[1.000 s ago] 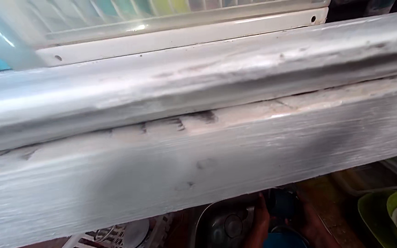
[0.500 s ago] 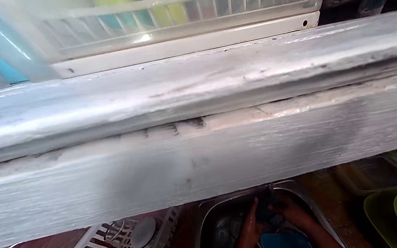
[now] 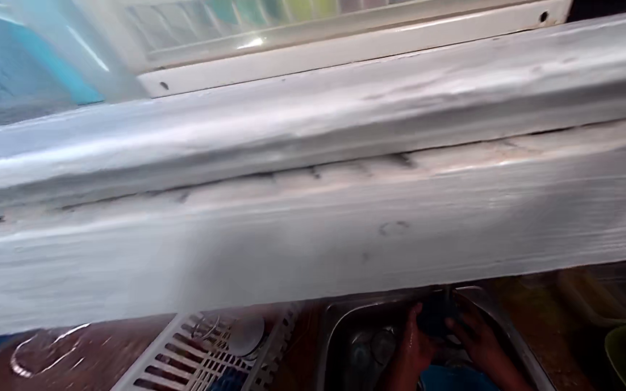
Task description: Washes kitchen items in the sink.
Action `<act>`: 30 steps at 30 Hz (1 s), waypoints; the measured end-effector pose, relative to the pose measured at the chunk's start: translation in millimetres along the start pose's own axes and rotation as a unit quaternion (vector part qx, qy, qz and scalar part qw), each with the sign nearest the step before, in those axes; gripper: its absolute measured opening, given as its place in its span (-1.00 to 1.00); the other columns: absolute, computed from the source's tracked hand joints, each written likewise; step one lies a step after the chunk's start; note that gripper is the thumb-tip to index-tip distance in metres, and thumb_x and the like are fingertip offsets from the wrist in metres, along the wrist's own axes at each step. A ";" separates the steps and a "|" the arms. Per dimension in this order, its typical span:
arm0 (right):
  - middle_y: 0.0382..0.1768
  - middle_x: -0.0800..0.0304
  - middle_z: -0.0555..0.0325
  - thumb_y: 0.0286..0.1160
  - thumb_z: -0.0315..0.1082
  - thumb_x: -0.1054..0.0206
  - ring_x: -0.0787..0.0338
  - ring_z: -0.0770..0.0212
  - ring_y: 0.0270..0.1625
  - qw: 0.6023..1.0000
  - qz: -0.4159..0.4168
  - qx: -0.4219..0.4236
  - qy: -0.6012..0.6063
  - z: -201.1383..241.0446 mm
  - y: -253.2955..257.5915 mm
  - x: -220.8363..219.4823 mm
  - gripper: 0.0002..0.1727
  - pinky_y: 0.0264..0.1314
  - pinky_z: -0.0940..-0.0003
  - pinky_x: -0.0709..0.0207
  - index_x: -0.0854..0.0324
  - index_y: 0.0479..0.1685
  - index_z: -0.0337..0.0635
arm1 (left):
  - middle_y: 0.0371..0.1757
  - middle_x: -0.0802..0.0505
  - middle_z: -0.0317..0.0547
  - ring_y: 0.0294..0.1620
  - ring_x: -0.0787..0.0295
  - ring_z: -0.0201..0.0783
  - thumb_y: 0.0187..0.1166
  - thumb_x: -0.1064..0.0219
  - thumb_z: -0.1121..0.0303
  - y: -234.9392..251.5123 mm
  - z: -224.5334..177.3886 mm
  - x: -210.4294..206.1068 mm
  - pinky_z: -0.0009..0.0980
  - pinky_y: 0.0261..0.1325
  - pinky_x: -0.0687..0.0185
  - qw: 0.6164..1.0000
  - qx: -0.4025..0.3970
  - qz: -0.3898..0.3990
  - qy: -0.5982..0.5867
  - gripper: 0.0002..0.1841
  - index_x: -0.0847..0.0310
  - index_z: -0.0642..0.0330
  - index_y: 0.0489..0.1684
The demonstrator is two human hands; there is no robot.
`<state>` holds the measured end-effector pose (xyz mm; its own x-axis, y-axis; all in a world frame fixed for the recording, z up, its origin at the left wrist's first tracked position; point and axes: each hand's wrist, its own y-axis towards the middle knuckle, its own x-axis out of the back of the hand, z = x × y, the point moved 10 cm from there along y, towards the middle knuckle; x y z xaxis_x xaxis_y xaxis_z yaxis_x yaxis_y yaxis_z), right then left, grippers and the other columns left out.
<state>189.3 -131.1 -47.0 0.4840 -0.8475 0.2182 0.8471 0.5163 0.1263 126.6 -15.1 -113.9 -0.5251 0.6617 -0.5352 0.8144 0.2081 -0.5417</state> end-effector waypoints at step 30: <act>0.06 -0.81 -0.13 0.78 -0.36 -0.13 -0.86 0.20 -0.14 0.963 0.069 -0.250 0.072 -66.7 -34.8 -6.4 -0.69 -0.08 0.24 -0.76 -0.59 0.25 -0.43 | 0.33 -0.78 0.14 0.30 -0.77 -0.10 0.42 -0.48 -0.14 -264.5 -265.6 43.8 -0.06 0.41 -0.67 0.622 -0.475 -0.284 0.554 -0.20 -0.52 0.28 0.54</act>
<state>171.3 -151.8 -117.4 0.5949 -0.8017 0.0576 0.7545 0.5323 -0.3838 -46.1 150.2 178.2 -0.7302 0.2681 0.6284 0.6309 0.6174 0.4698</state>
